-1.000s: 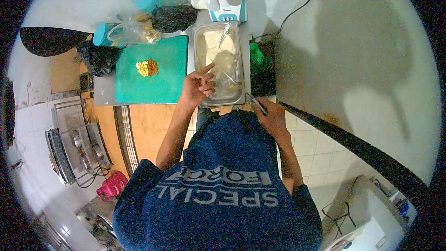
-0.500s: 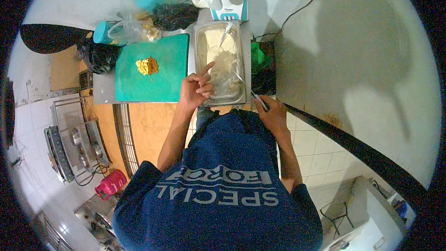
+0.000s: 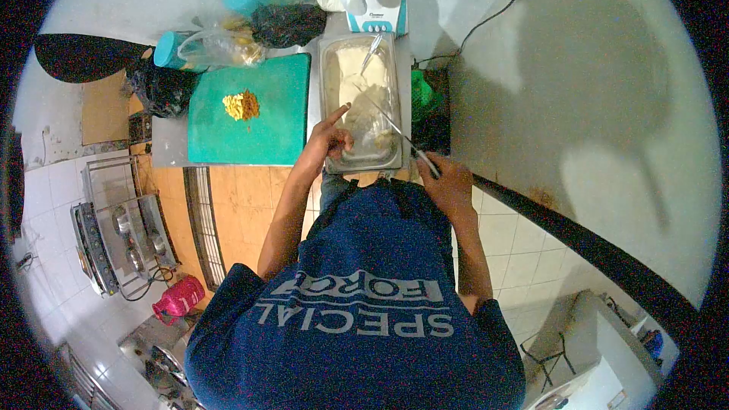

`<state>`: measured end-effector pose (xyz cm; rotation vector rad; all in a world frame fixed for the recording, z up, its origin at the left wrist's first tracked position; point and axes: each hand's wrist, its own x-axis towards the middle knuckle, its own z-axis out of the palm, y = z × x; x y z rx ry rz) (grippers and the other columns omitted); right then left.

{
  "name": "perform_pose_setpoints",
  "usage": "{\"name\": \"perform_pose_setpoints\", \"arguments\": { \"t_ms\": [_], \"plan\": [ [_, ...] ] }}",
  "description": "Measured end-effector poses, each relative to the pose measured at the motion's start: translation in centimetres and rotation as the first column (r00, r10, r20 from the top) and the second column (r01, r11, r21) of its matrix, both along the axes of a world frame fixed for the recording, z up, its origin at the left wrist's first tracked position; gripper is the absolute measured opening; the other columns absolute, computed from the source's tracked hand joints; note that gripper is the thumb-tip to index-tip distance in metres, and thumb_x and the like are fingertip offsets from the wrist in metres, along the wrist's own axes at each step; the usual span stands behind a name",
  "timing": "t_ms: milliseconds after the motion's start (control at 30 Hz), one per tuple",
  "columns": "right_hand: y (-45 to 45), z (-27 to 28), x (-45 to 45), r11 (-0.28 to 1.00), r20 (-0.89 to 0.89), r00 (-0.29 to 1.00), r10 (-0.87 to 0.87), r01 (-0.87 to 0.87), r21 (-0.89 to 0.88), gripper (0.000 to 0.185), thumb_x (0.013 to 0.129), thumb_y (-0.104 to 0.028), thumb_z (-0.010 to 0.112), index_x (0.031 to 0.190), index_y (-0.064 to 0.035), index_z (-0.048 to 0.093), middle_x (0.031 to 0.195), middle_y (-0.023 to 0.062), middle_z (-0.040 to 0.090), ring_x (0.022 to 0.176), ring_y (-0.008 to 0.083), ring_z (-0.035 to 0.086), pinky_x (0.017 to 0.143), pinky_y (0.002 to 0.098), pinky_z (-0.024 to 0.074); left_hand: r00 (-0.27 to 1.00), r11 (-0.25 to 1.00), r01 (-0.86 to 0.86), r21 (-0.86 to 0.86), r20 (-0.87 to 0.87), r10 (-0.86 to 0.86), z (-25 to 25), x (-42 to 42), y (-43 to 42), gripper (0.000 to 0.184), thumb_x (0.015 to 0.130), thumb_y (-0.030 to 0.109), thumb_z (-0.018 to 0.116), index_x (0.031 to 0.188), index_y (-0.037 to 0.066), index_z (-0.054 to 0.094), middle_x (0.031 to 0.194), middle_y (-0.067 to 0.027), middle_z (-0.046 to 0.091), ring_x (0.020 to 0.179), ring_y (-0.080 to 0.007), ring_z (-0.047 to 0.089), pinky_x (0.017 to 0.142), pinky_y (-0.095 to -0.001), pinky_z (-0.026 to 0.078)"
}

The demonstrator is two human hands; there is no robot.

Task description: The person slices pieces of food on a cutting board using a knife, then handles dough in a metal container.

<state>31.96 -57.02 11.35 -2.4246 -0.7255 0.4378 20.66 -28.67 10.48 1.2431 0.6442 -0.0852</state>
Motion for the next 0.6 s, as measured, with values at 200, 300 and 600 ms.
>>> {"name": "perform_pose_setpoints", "arguments": {
  "t_ms": [200,300,600],
  "plan": [
    [0.4,1.6,-0.5,0.985,-0.055,0.992,0.11,-0.101,0.142,0.03,0.096,-0.028,0.076,0.111,-0.0031,0.08,0.096,0.0205,0.078,0.086,0.0358,0.078,0.077,0.0426,0.0592,1.0,0.997,0.014,0.075,-0.021,-0.012,-1.0,-0.1,0.0,0.073,0.095,0.011,0.048,0.166,0.003,0.033,0.072,-0.0023,0.067,0.054,-0.0068,0.044,0.051,-0.024,0.033],
    [0.4,1.1,-0.9,0.979,-0.007,0.992,0.127,-0.125,0.161,0.029,0.096,-0.029,0.075,0.108,-0.0034,0.08,0.097,0.0203,0.078,0.086,0.0361,0.078,0.077,0.0433,0.0592,0.999,0.99,0.046,0.136,-0.019,-0.044,-1.1,0.0,-0.2,0.071,0.097,0.009,0.047,0.167,0.005,0.032,0.073,-0.0024,0.069,0.054,-0.0064,0.044,0.051,-0.0238,0.033],
    [0.0,-0.8,0.0,0.998,0.105,0.992,0.07,-0.07,-0.004,0.031,0.097,-0.035,0.074,0.105,-0.006,0.081,0.084,0.0188,0.076,0.076,0.04,0.073,0.069,0.0472,0.0562,0.995,0.979,0.089,0.185,0.02,-0.094,-0.5,-0.5,-0.5,0.076,0.094,0.009,0.05,0.167,0.005,0.031,0.074,-0.0039,0.071,0.059,-0.0075,0.048,0.056,-0.0237,0.037]
  ]
}}
